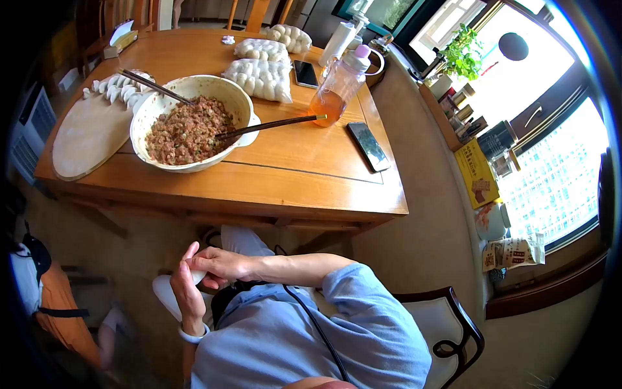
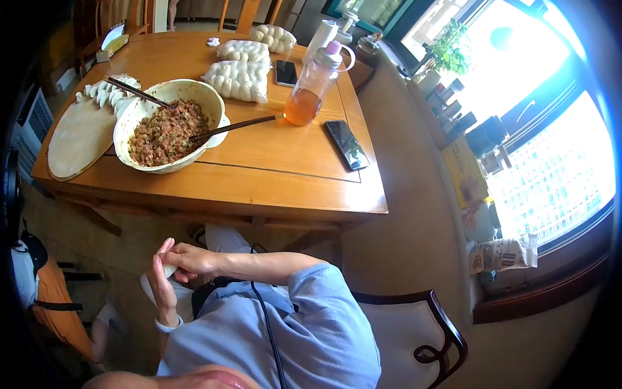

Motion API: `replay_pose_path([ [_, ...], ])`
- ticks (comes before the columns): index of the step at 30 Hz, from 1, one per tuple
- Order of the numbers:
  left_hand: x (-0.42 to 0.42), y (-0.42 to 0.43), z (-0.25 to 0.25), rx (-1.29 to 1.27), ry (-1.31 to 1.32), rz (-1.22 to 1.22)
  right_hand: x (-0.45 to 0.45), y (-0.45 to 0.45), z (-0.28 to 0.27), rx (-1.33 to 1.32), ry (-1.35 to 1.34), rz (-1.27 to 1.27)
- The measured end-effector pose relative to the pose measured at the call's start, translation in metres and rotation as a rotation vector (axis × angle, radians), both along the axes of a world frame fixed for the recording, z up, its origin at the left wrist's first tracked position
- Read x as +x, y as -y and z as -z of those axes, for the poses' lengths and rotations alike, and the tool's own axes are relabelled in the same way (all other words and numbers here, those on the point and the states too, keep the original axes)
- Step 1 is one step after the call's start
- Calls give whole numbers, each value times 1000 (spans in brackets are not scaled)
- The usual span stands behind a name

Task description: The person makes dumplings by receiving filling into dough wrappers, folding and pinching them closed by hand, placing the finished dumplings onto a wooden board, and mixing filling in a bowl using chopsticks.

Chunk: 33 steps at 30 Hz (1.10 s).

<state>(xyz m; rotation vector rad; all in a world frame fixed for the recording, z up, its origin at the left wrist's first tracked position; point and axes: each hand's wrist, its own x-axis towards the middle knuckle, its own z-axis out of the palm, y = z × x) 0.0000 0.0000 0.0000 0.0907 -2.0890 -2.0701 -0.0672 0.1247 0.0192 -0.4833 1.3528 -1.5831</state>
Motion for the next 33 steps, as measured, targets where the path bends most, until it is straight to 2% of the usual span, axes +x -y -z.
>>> replay_pose_path([
  [6,3,-4,-6,-130,-29,1,4,-5,-9,14,-25,-13],
  [15,-2,-9,-2,19,-37,4,0,-7,-10,52,-314,0],
  [18,-2,-6,-9,-134,-68,6,-3,-5,-19,106,-365,-24],
  [21,-3,-5,-20,-141,-82,-4,-5,-2,-12,80,-421,-12],
  [26,-7,0,-8,-93,-101,51,-11,-1,-13,76,-480,3],
  [29,-12,2,-12,146,-142,120,-17,-2,-20,121,-527,32],
  [30,-12,6,-10,386,-51,174,-19,1,-31,247,-510,48],
  [32,-21,15,-16,867,84,255,-25,7,-24,351,-1212,68],
  [33,-19,19,-20,1061,122,268,-16,15,-36,628,-1241,20],
])
